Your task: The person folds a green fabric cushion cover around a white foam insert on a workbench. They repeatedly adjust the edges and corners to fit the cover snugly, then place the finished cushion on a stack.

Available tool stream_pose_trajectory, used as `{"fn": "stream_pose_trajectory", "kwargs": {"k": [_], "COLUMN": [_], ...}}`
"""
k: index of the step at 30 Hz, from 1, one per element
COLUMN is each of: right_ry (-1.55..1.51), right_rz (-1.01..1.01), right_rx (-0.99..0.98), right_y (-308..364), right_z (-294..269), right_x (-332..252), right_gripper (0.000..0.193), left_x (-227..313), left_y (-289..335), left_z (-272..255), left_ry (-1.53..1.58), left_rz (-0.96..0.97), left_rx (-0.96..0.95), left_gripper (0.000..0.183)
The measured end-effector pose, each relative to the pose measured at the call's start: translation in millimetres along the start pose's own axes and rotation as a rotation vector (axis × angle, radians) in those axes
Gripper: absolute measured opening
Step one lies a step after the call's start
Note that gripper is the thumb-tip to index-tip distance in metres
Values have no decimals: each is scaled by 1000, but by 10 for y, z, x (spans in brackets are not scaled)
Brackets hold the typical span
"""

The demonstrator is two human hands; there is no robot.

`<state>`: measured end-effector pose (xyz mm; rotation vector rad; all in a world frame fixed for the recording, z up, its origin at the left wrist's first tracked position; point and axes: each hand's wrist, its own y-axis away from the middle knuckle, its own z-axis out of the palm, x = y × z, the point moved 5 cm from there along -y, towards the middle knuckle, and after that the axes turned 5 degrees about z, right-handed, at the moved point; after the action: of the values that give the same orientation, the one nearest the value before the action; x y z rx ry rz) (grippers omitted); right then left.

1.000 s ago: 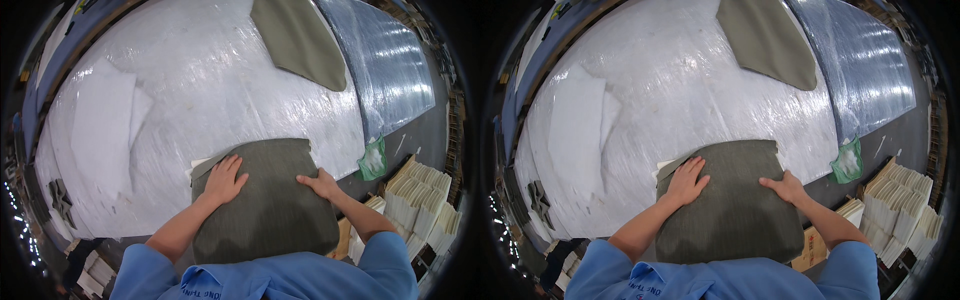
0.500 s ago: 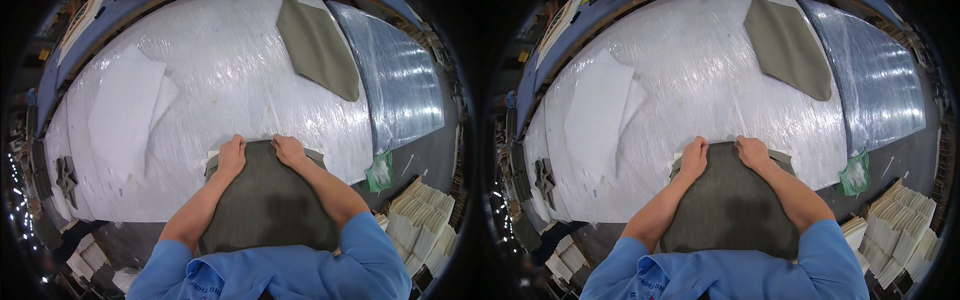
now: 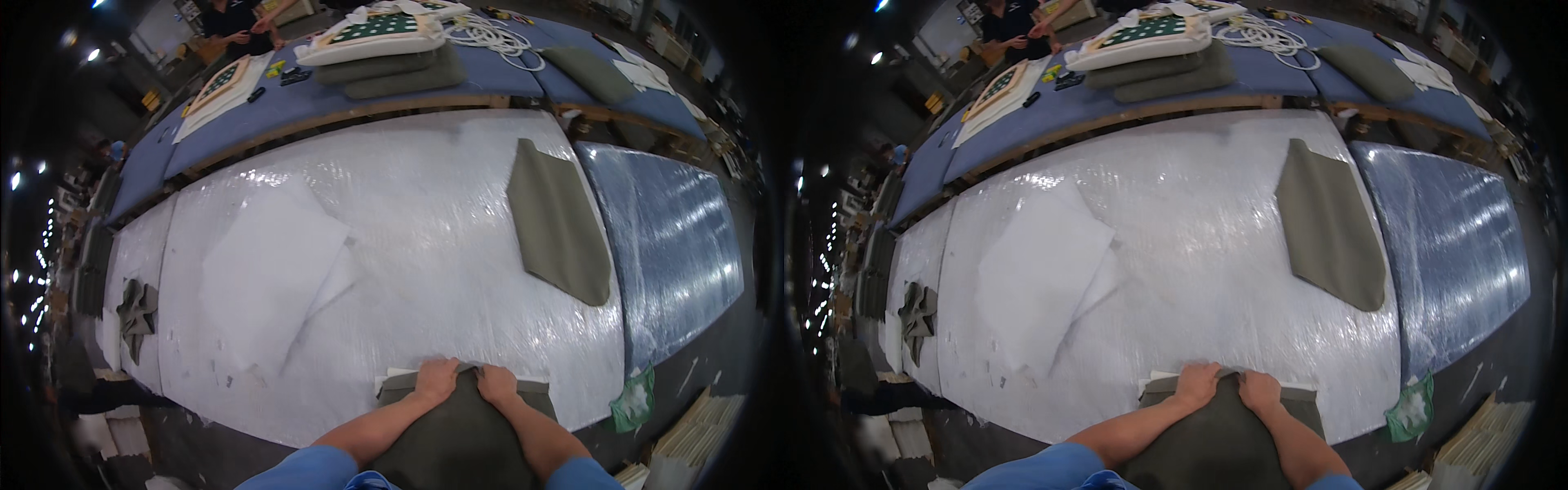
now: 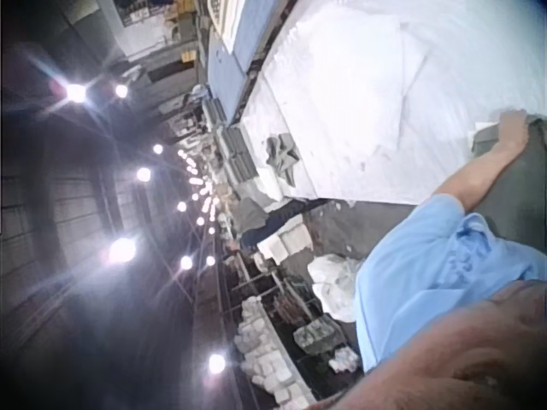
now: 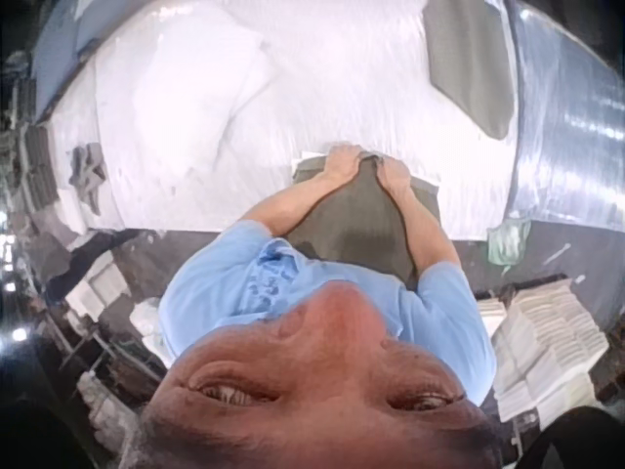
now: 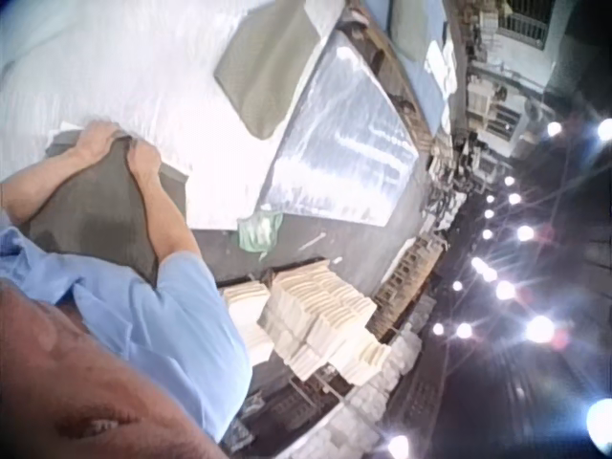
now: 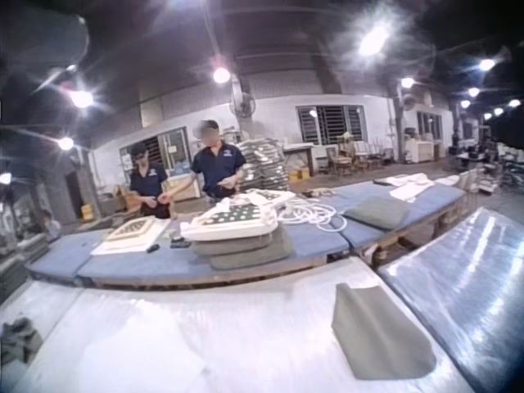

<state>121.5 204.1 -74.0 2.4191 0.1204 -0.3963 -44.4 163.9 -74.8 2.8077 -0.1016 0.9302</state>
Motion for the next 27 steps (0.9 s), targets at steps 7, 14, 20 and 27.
{"fn": "stream_pose_trajectory", "kwargs": {"k": [7, 14, 20, 27], "right_ry": [62, 38, 67, 91], "right_rz": [-43, -60, -108, -126], "right_rx": [139, 75, 10, 130], "right_y": [-354, -410, -153, -334], "right_z": [265, 49, -201, -16], "right_x": [194, 48, 390, 491], "right_gripper": [29, 34, 29, 26], "left_x": [-142, -192, -280, -371], "left_y": [-258, -381, -48, -133], "left_z": [341, 254, -46, 131], "left_ry": [4, -33, -69, -180], "left_rz": [-266, -175, -142, -213], "left_rx": [-287, -138, -277, -251], "left_gripper": [25, 39, 32, 27]}}
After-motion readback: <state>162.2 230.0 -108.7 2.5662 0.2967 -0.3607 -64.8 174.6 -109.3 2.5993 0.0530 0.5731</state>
